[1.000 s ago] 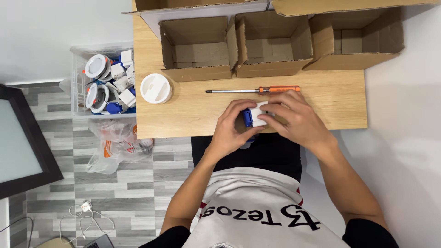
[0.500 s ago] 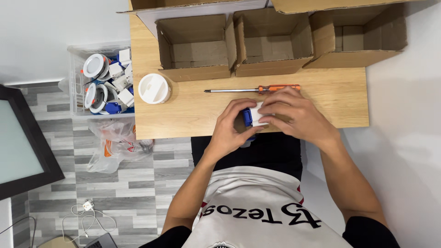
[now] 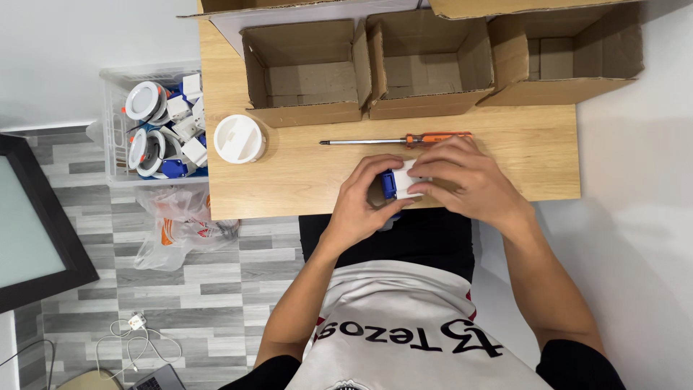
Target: The person uses a screwdriver to remove screws from a white and blue electrical component, separates the parts, and places them into cardboard boxes. They then pick up another similar component and begin unscrewing it.
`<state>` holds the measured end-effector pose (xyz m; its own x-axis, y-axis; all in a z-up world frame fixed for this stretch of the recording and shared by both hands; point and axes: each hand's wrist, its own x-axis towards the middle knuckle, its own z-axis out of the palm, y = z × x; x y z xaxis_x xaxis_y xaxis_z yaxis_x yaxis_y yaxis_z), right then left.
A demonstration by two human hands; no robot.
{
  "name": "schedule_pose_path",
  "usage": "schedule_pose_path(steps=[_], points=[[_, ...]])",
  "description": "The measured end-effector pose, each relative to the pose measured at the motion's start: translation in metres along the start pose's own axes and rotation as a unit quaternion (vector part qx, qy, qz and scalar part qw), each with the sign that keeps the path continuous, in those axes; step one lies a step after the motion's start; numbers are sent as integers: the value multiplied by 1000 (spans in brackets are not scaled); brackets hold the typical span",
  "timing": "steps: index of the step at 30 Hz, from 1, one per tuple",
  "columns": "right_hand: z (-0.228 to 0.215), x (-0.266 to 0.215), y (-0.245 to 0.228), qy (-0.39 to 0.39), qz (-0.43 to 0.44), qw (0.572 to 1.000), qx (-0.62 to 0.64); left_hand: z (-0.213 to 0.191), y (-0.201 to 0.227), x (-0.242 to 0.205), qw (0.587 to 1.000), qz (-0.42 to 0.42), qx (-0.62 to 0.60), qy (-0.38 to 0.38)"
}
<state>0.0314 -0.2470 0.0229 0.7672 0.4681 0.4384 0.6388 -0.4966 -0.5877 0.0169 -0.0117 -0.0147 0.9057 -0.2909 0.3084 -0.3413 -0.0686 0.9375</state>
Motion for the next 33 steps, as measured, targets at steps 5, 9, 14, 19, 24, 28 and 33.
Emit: schedule_pose_path(steps=[5,9,14,19,24,28,33], points=[[-11,7,-9,-29,11,997,66,-1,1,0,1000,0,5,-5],[-22,20,-28,-64,0,997,50,-2,4,2,1000,-1,10,-4],[-9,8,-9,-37,-12,999,-18,-1,1,0,1000,-4,7,-4],[-13,8,-4,-26,-29,999,-12,-1,1,0,1000,-7,3,-5],[-17,13,-7,-47,-25,998,28,-2,2,1,1000,-11,1,-11],[-28,24,-22,-78,-15,995,64,-3,2,1,1000,-9,4,-13],[-27,23,-26,-110,13,994,11,-5,2,2,1000,-15,1,-21]])
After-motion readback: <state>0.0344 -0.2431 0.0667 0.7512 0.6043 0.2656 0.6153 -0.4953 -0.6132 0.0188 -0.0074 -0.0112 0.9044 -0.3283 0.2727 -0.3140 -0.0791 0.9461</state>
